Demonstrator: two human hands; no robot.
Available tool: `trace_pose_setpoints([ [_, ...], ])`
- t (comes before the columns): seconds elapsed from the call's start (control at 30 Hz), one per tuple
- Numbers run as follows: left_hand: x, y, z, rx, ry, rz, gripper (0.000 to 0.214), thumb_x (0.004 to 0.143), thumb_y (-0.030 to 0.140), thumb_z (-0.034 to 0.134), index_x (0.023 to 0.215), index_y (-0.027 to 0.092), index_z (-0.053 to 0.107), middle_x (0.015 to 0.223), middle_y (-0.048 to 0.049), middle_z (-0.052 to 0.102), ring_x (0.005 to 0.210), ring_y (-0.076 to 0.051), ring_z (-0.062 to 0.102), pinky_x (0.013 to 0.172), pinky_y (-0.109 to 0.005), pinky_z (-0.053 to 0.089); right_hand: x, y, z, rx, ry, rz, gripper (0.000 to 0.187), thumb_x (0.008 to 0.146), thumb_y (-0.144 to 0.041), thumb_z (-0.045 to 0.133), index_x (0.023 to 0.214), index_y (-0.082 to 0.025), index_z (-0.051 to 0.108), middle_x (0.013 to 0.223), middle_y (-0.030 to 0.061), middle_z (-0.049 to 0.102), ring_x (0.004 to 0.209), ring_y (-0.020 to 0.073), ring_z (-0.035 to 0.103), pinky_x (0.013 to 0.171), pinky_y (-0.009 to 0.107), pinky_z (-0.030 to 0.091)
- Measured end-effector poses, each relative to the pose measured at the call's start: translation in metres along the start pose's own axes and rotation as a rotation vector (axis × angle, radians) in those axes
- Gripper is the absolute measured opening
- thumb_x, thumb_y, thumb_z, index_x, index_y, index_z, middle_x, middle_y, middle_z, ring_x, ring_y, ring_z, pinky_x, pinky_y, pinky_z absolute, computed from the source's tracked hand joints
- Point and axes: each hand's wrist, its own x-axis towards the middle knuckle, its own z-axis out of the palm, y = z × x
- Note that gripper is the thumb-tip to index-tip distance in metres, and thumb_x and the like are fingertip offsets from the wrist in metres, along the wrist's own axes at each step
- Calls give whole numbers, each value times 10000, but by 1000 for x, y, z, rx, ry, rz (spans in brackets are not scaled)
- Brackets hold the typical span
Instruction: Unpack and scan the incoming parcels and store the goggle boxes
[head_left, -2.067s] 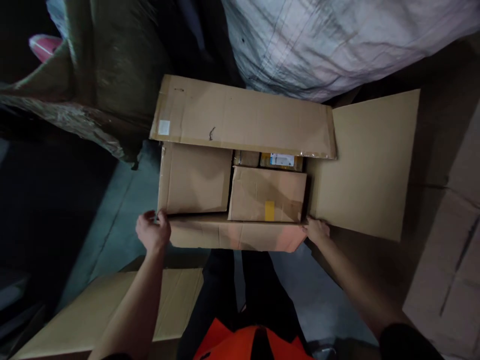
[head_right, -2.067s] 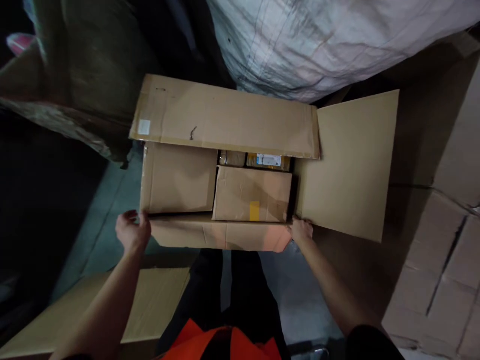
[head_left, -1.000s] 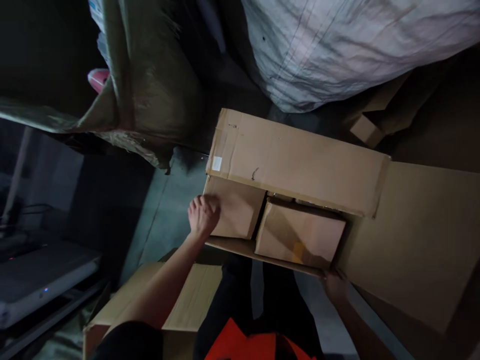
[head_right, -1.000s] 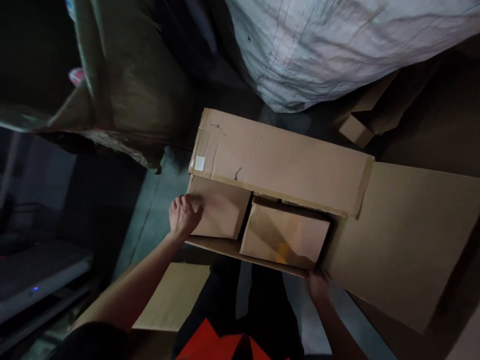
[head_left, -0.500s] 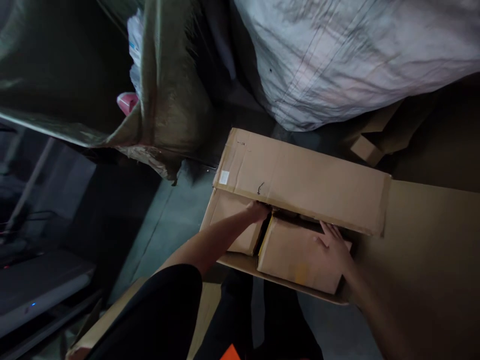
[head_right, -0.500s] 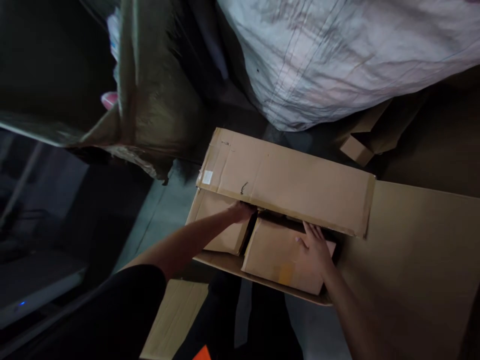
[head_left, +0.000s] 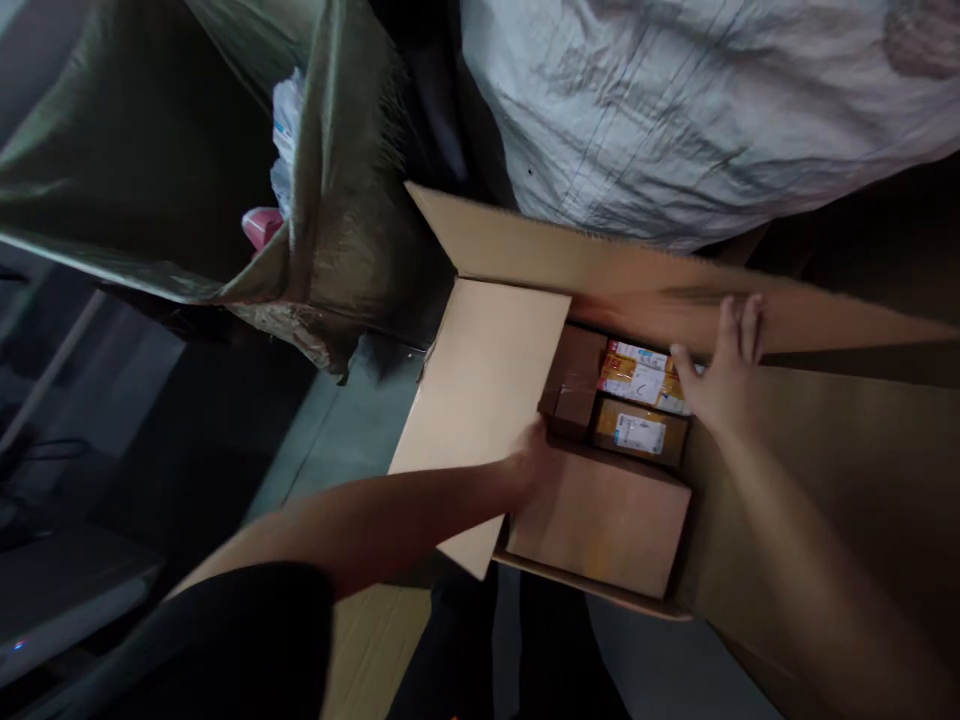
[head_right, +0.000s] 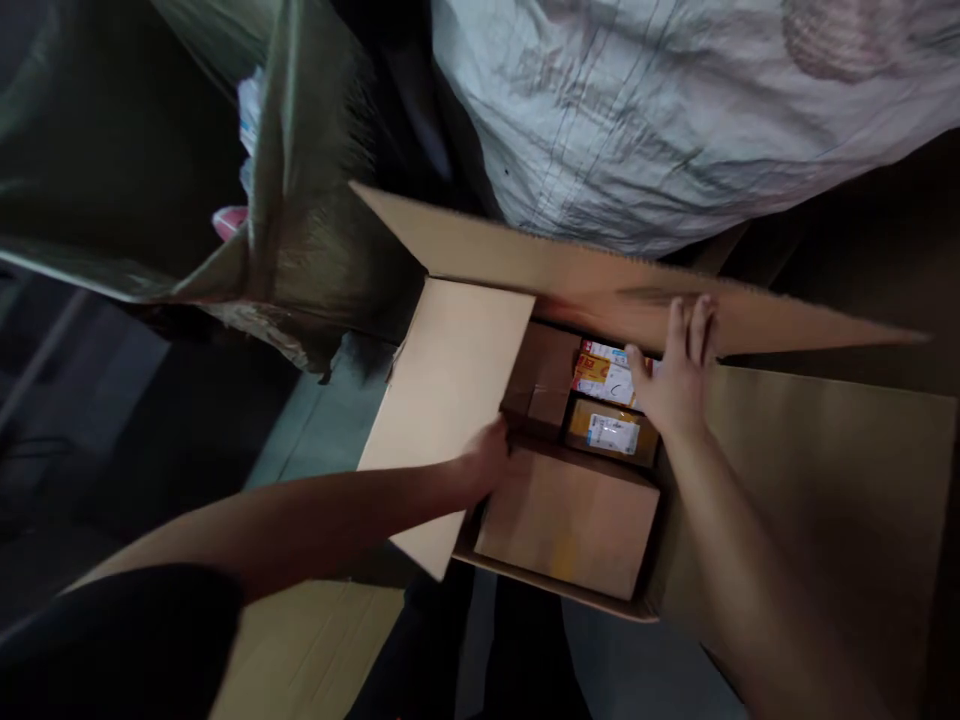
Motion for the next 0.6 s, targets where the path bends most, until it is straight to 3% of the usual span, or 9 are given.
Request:
trace_pose_setpoints([
  [0.1,-19,23,-99,204,-211,-497,178,739,267,730,786,171,872,820,-224,777,1062,-482,751,1125,-761,468,51,9,12,-40,-51,31,925,1098,-530,504,1781,-53,102,1838,250,-76,1700,474,-9,1303,684,196],
  [0.17,-39,35,-169,283,-490,-908,381,841,304,691,1155,180,868,1206,-203,797,1382,-480,619,1312,-715,269,74,16,25,-53,-90,82,969,1064,-524,566,1799,-137,69,1854,199,-60,1699,471,-1,1303,693,210],
  [0.23,-65,42,-220,303,-581,-1180,585,932,376,614,1466,163,720,1505,-194,673,1590,-467,408,1361,-677,179,91,24,39,-65,-142,153,1047,1007,-517,647,1803,-196,47,1862,174,-23,1695,483,20,1291,726,239],
  [0.27,-79,44,-234,323,-576,-1292,655,959,405,584,1556,142,640,1592,-201,602,1638,-466,323,1361,-672,183,98,28,47,-76,-174,182,1090,981,-524,679,1802,-201,39,1860,181,-12,1692,493,27,1281,745,250],
  [0.3,-94,44,-239,335,-558,-1392,719,979,440,565,1617,107,564,1655,-224,530,1666,-478,250,1352,-682,193,105,32,54,-90,-209,202,1131,959,-545,705,1800,-198,33,1857,195,-4,1689,502,33,1272,760,259],
  [0.37,-122,43,-223,346,-514,-1568,836,1002,507,562,1674,24,447,1730,-295,391,1680,-528,144,1326,-709,214,117,39,70,-121,-286,216,1203,922,-623,736,1797,-194,32,1850,221,18,1684,511,49,1262,774,268],
  [0.5,-154,35,-141,275,-466,-1833,1052,973,599,662,1702,-70,302,1763,-410,176,1663,-600,51,1298,-744,206,134,49,107,-179,-451,223,1307,849,-780,751,1798,-226,44,1841,238,61,1678,502,105,1254,757,295],
  [0.6,-160,30,-92,306,-355,-1936,1214,907,677,743,1738,-33,213,1781,-413,38,1657,-616,-28,1280,-799,135,136,48,137,-246,-488,227,1464,747,-839,811,1794,-192,17,1831,275,-31,1675,515,82,1264,731,291],
])
